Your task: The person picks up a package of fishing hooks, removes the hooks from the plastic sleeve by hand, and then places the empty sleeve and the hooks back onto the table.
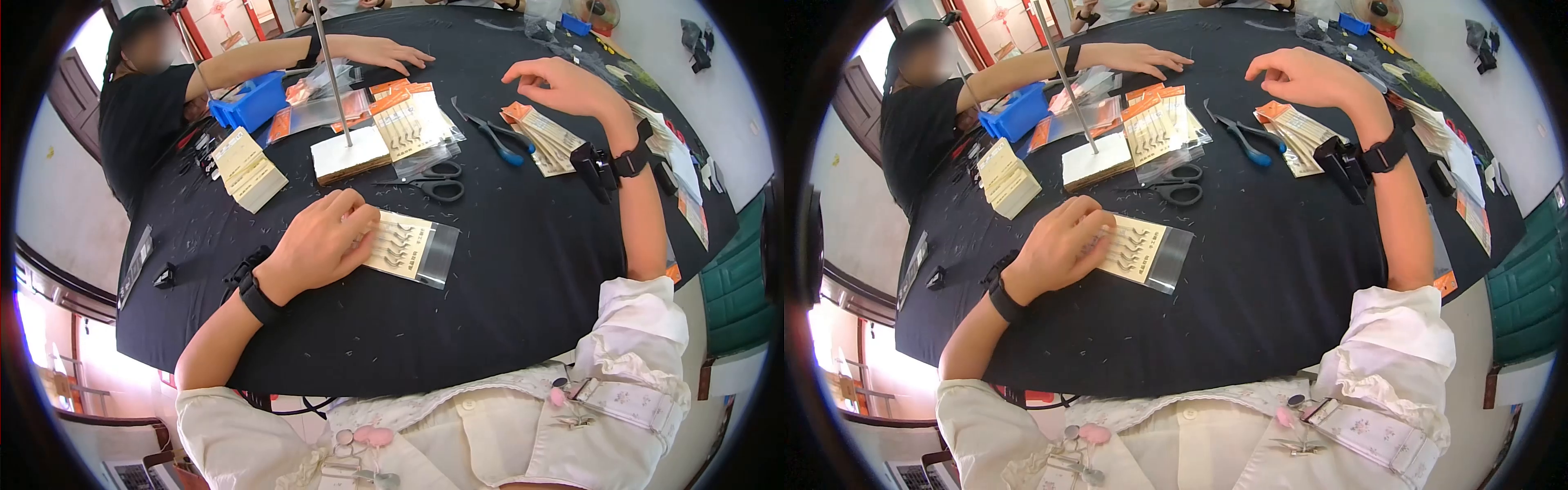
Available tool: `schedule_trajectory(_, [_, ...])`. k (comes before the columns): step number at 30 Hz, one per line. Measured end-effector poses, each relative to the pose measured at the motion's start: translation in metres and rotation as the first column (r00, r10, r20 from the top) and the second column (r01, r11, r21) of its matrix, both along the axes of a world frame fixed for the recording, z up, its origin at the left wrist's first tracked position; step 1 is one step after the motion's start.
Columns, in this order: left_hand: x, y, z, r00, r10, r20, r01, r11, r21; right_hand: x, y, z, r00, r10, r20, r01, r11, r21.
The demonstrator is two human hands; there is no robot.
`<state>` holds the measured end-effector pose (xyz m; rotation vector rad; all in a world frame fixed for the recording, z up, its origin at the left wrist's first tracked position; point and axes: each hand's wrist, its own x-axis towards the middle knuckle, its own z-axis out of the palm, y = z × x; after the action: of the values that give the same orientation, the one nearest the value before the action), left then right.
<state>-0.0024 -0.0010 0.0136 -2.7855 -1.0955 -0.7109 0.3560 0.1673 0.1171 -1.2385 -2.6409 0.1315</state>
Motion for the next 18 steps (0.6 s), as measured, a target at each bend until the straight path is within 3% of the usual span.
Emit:
schedule_trajectory(2, [-0.001, -0.001, 0.004, 1.0, 0.011, 0.022, -0.01, 0.999, -0.04, 0.001, 0.001, -0.001, 1.0, 0.022, -0.021, -0.022, 1.0, 0.008])
schedule_trajectory(4, [0.001, -0.004, 0.013, 0.988, 0.137, 0.063, -0.117, 0.96, -0.255, 0.004, 0.004, -0.004, 0.998, 0.048, -0.04, -0.048, 0.999, 0.004])
schedule_trajectory(6, [0.002, -0.003, 0.024, 0.979, 0.194, 0.057, -0.165, 0.93, -0.328, 0.005, 0.004, -0.002, 0.995, 0.07, -0.068, -0.068, 0.997, 0.029])
schedule_trajectory(8, [0.004, 0.004, 0.028, 0.976, 0.047, 0.215, 0.017, 0.958, -0.286, 0.005, 0.001, 0.0, 0.997, 0.055, -0.056, -0.052, 0.997, 0.059])
schedule_trajectory(9, [0.008, 0.004, 0.037, 0.982, 0.015, 0.187, 0.063, 0.914, -0.402, 0.005, -0.001, 0.001, 0.997, 0.059, -0.042, -0.056, 0.996, 0.068])
schedule_trajectory(10, [0.01, 0.009, 0.035, 0.982, 0.013, 0.188, 0.066, 0.912, -0.405, 0.004, -0.002, 0.001, 0.998, 0.065, -0.024, -0.063, 0.995, 0.075])
schedule_trajectory(12, [0.013, 0.019, 0.03, 0.987, -0.146, -0.068, 0.13, 0.972, -0.196, 0.004, -0.004, 0.0, 0.998, 0.062, -0.022, -0.061, 0.996, 0.061])
schedule_trajectory(13, [0.012, 0.022, 0.03, 0.971, -0.165, -0.17, 0.122, 0.963, -0.24, 0.003, -0.004, 0.0, 0.998, 0.061, -0.025, -0.06, 0.997, 0.055])
schedule_trajectory(16, [0.02, 0.025, 0.042, 0.955, -0.198, -0.222, 0.099, 0.916, -0.39, 0.002, -0.008, 0.007, 0.997, 0.069, -0.029, -0.068, 0.997, 0.024])
schedule_trajectory(18, [0.022, 0.025, 0.045, 0.963, -0.189, -0.194, 0.098, 0.912, -0.399, 0.002, -0.009, 0.005, 0.996, 0.081, -0.029, -0.079, 0.995, 0.056])
